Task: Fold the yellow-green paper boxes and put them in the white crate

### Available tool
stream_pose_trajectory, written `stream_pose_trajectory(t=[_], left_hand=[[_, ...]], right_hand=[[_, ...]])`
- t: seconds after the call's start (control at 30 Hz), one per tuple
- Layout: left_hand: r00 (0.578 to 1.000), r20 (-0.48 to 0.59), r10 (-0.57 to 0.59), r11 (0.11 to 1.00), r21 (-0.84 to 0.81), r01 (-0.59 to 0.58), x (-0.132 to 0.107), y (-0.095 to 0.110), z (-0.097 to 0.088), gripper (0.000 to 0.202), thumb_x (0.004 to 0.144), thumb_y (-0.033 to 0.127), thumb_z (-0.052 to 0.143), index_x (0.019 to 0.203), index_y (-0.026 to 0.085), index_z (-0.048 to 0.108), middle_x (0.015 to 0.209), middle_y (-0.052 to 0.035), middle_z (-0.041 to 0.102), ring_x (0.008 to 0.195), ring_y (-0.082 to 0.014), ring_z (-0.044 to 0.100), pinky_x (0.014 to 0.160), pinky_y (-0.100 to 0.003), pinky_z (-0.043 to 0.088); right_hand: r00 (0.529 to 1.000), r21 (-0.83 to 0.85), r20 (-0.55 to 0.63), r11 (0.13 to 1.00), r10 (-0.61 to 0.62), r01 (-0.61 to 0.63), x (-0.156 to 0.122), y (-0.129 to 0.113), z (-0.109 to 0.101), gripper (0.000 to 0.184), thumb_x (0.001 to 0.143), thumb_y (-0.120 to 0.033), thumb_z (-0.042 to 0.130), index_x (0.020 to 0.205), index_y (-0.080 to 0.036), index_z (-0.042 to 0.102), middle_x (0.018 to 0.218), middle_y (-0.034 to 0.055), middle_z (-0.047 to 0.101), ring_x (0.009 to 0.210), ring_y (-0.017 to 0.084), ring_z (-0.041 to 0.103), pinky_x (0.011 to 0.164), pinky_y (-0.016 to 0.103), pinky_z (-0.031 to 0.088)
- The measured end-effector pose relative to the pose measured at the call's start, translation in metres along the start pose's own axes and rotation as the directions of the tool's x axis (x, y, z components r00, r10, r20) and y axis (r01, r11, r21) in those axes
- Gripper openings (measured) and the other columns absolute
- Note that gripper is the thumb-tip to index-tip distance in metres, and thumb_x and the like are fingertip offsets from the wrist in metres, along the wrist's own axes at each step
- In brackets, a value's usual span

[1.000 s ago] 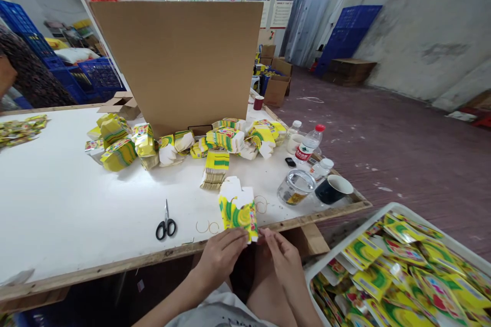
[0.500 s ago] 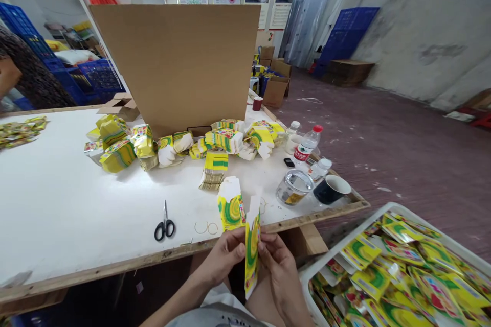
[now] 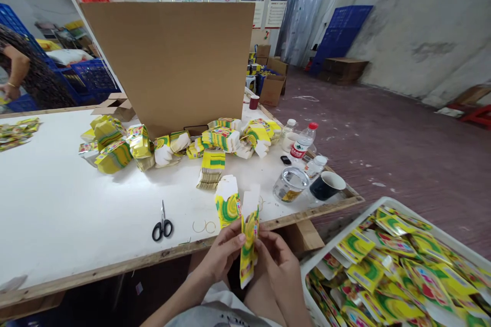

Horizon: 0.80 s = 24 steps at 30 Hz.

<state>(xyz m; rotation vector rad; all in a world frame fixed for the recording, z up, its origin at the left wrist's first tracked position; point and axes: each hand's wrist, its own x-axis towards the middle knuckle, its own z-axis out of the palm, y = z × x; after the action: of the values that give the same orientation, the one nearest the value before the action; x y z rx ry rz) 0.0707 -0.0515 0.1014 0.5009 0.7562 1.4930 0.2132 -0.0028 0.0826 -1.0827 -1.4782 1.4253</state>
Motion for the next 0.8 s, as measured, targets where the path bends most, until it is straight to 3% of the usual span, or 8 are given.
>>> stream_pose_trajectory(t=[0.1,0.2,0.27,0.4,0.57,0.63,0.73,0.8], left_hand=[[0.997,-0.052,-0.064,0.997,-0.057,0.061,-0.002,0.000,0.005,0.041,0.069,0.042,0.080,0.102,0.019,0.074,0.096,-0.0096,0.075,0.096,-0.0270,0.069,0.089,-0.039,0.050],[0.989,-0.075,-0.128,0.992,-0.030,0.126,-0.004,0.001,0.012,0.037,0.068,0.044,0.080,0.089,0.015,0.075,0.087,-0.0101,0.076,0.089,-0.0259,0.070,0.082,-0.035,0.051],[0.982,-0.079,-0.171,0.985,-0.018,0.170,-0.004,0.002,0.014,0.041,0.068,0.049,0.078,0.088,0.013,0.074,0.083,-0.0101,0.076,0.082,-0.0250,0.070,0.071,-0.031,0.052],[0.974,-0.012,-0.227,0.972,0.065,0.227,-0.007,0.002,0.013,0.050,0.074,0.057,0.068,0.092,0.011,0.075,0.077,-0.0107,0.076,0.070,-0.0234,0.070,0.056,-0.027,0.048],[0.948,0.164,-0.275,0.958,0.127,0.256,-0.012,0.004,0.009,0.044,0.075,0.050,0.070,0.091,0.010,0.076,0.077,-0.0114,0.076,0.073,-0.0239,0.071,0.069,-0.030,0.050],[0.956,0.135,-0.259,0.961,0.130,0.242,-0.011,0.003,0.008,0.040,0.077,0.046,0.072,0.095,0.012,0.076,0.078,-0.0098,0.076,0.071,-0.0213,0.070,0.070,-0.029,0.050],[0.990,0.013,-0.140,0.979,0.149,0.137,-0.007,0.000,0.006,0.037,0.079,0.046,0.071,0.100,0.015,0.076,0.082,-0.0069,0.075,0.071,-0.0174,0.067,0.071,-0.027,0.049],[0.999,-0.014,-0.051,0.978,0.202,0.053,-0.002,-0.003,0.005,0.037,0.080,0.046,0.071,0.102,0.017,0.075,0.089,-0.0064,0.075,0.077,-0.0169,0.065,0.073,-0.026,0.048]], right_hand=[[0.959,-0.302,-0.105,0.927,-0.262,0.220,-0.002,-0.004,-0.005,0.030,0.085,-0.040,0.064,0.111,-0.022,0.066,0.119,0.0119,0.067,0.113,0.029,0.059,0.098,0.047,0.048],[0.921,-0.416,0.027,0.833,-0.389,0.364,-0.001,-0.014,-0.007,0.040,0.089,-0.033,0.059,0.129,-0.027,0.058,0.133,0.0101,0.059,0.124,0.030,0.051,0.103,0.048,0.043],[0.924,-0.393,0.074,0.840,-0.375,0.373,0.000,-0.020,-0.008,0.037,0.090,-0.032,0.057,0.126,-0.028,0.060,0.126,0.0094,0.062,0.117,0.028,0.055,0.097,0.044,0.048],[0.963,-0.283,0.009,0.923,-0.269,0.260,0.001,-0.028,-0.009,0.025,0.087,-0.039,0.060,0.106,-0.024,0.065,0.096,0.0077,0.068,0.081,0.023,0.062,0.071,0.034,0.053],[0.999,0.058,0.029,0.998,-0.039,0.037,0.002,-0.034,-0.014,0.032,0.087,-0.050,0.058,0.075,-0.021,0.059,0.061,-0.0006,0.056,0.055,0.016,0.053,0.050,0.025,0.046],[0.998,0.074,-0.055,0.996,-0.042,0.046,0.002,-0.031,-0.014,0.032,0.085,-0.052,0.060,0.076,-0.021,0.059,0.063,-0.0005,0.056,0.056,0.015,0.053,0.051,0.024,0.046],[0.976,-0.025,-0.198,0.996,-0.092,0.089,0.001,-0.019,-0.012,0.041,0.082,-0.051,0.065,0.108,-0.021,0.062,0.090,0.0056,0.068,0.076,0.020,0.063,0.068,0.028,0.053],[0.989,-0.087,-0.122,0.994,-0.078,0.068,-0.001,-0.008,-0.010,0.051,0.081,-0.052,0.066,0.120,-0.021,0.060,0.108,0.0097,0.070,0.094,0.025,0.065,0.080,0.032,0.054]])
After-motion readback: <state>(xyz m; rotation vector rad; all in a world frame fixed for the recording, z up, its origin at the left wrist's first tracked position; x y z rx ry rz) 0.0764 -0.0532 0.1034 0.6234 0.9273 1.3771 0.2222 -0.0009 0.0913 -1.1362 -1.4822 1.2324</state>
